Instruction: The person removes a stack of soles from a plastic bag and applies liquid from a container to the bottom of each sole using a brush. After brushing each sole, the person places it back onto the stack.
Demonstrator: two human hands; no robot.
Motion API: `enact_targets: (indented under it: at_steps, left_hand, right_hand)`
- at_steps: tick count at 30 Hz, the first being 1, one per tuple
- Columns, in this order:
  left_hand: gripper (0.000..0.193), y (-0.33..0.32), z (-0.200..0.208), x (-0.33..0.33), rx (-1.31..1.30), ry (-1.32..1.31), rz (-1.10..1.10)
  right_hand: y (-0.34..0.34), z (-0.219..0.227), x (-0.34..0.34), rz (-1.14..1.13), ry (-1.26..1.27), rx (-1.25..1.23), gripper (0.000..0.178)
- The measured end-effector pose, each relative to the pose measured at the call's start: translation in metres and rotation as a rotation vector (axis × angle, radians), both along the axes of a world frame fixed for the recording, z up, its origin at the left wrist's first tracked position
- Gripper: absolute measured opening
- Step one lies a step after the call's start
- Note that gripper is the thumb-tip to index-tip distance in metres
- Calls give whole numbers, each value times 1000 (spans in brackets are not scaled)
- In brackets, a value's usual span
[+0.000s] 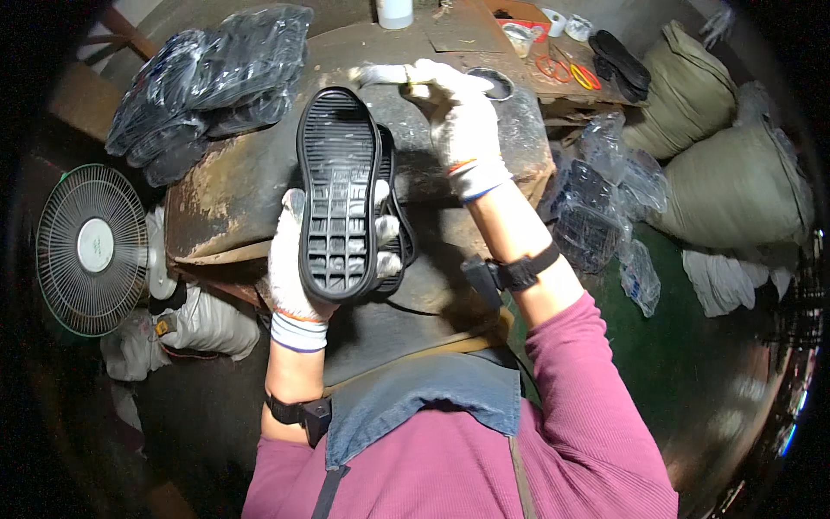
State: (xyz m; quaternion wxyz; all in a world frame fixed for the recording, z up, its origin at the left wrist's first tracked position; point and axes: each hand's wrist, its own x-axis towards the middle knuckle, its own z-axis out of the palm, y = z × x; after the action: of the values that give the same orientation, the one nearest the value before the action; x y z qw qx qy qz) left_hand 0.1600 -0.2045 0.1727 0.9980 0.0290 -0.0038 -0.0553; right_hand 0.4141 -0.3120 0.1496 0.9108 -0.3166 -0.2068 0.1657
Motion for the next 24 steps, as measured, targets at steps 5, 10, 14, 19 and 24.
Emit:
enact_targets:
  at_steps: [5,10,14,19,24]
  left_hand:
    - [79,-2,-6,-15,30,3,-61]
    - [82,8,-10,-22,25,0,-152]
    - [80,0,-18,-20,-15,20,-31]
    - [64,8,-29,-7,82,241,279]
    - [62,46,-26,-10,104,-21,114]
  right_hand:
    - [-8,1,5,-733,-1119,-847,32]
    - [-6,25,-40,-465,-1117,-717,24]
    - [-16,44,-106,-89,-599,-635,21]
    - [-35,47,-165,163,-315,-603,15]
    - [-61,43,-173,216,-352,-663,15]
